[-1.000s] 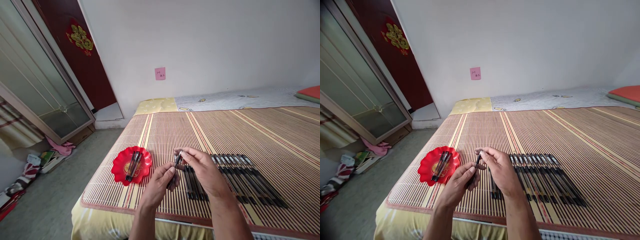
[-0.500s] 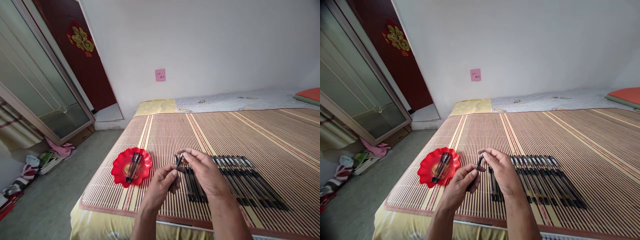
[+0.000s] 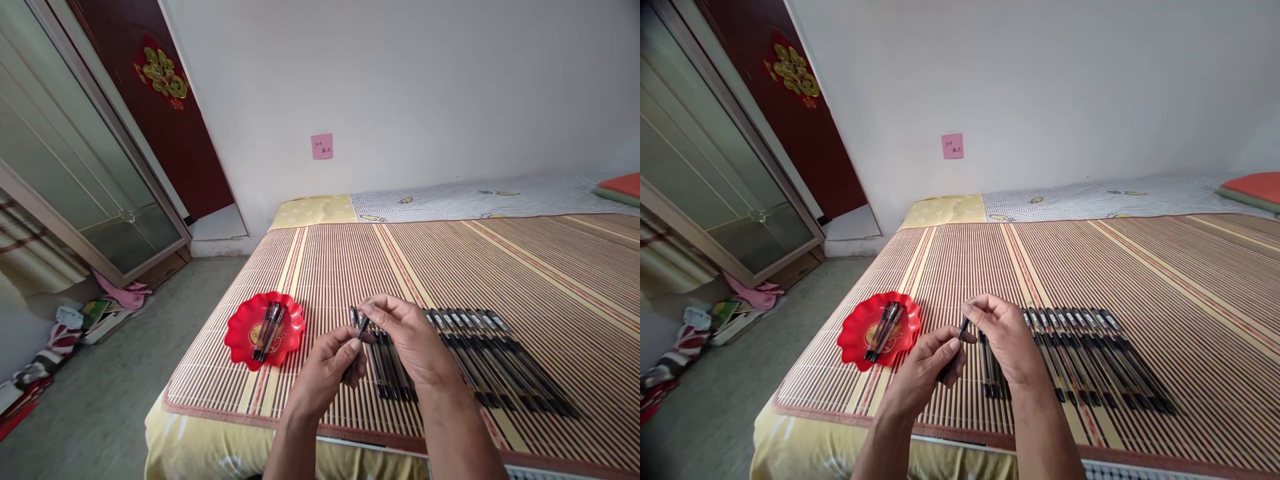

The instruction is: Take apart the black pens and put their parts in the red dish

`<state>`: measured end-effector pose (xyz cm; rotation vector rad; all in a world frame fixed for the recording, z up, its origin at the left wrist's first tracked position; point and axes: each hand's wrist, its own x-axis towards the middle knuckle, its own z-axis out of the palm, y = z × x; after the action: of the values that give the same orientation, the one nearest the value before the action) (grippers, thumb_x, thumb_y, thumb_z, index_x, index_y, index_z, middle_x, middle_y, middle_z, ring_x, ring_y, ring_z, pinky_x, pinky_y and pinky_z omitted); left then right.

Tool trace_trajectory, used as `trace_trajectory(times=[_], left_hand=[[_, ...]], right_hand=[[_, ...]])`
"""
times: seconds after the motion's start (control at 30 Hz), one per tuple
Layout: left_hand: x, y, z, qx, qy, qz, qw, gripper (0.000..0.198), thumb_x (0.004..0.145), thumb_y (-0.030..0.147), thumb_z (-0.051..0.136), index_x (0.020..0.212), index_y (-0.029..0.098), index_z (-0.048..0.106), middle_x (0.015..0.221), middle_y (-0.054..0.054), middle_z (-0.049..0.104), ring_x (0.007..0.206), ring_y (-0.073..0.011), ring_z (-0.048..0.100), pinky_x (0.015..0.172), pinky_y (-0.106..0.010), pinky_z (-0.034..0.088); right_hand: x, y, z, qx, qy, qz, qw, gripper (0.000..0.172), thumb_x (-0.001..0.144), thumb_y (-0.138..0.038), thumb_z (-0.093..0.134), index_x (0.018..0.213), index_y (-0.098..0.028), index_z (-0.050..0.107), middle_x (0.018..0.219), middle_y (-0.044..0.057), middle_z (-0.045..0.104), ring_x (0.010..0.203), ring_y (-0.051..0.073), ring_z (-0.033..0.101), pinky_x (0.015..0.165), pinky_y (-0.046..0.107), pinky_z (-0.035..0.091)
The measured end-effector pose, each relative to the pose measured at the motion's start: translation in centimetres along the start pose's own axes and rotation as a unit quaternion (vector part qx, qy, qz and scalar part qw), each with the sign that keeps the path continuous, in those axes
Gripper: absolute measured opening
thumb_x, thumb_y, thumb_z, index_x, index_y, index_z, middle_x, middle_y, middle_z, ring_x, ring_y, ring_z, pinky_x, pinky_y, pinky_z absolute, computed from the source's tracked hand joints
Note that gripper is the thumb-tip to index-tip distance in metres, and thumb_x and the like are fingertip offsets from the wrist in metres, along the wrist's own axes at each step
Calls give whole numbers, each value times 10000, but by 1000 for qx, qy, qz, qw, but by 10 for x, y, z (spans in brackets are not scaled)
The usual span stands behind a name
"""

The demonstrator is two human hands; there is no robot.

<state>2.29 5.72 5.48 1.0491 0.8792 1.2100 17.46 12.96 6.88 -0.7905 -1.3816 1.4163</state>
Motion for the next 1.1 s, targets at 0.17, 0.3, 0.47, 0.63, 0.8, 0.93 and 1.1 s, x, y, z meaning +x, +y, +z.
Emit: trace_trajectory(times=[0.17, 0.3, 0.47, 0.63, 0.8, 0.93, 1.1], left_hand=[[0, 0, 3, -11, 0, 6, 1000, 415, 922, 521, 707, 1021, 117, 703, 616, 33, 551, 489, -66, 434, 489, -213, 284], [-1, -1, 2, -24, 3, 1, 1000, 409, 925, 514, 705, 1016, 116, 697, 642, 17, 585, 492, -65, 459, 478, -202, 293], [1, -2, 3, -28, 10, 4, 1000, 393, 859, 495, 786, 947, 125, 684, 636, 10, 637, 471, -78, 548, 484, -197, 383], [4, -4, 5, -51, 44, -4, 998, 442, 716, 464, 910, 839, 145, 631, 681, -39, 729, 542, -155, 687, 552, -252, 537], [0, -2, -3, -36, -7, -23, 999, 487, 867, 587, 746, 905, 107, 673, 733, -122, 773, 563, -185, 725, 578, -270, 551], [-3, 1, -12, -18, -30, -29, 999, 447, 851, 540, 781, 869, 105, 681, 728, -116, 772, 578, -176, 724, 594, -262, 544], [-1, 0, -11, -22, 24, -26, 999, 467, 715, 485, 912, 778, 147, 595, 689, -58, 731, 608, -164, 696, 613, -271, 536]], right_hand=[[0, 1, 1, 13, -18, 0, 1000, 286, 937, -491, 696, 1034, -237, 782, 1046, 69, 758, 994, 222, 677, 935, 375, 515], [-1, -1, 0, 5, -33, 4, 999, 292, 916, -483, 721, 1036, -227, 794, 1041, 72, 769, 954, 217, 684, 905, 373, 523], [0, -3, 2, 3, -7, 4, 1000, 324, 825, -523, 800, 890, -206, 784, 886, 44, 752, 878, 203, 672, 839, 337, 526], [2, 2, 1, -2, 13, 3, 1000, 321, 811, -511, 817, 832, -197, 751, 815, 30, 702, 793, 188, 628, 748, 312, 519], [3, 9, -4, 4, 24, -2, 1000, 295, 827, -490, 806, 846, -200, 751, 819, 23, 694, 787, 176, 598, 737, 303, 490], [3, 8, -4, 12, 14, -1, 1000, 279, 836, -479, 802, 860, -205, 758, 836, 21, 693, 814, 177, 595, 766, 311, 480], [2, 3, 0, 20, 3, -4, 1000, 244, 841, -457, 805, 847, -216, 769, 851, 20, 703, 835, 177, 605, 793, 312, 493]])
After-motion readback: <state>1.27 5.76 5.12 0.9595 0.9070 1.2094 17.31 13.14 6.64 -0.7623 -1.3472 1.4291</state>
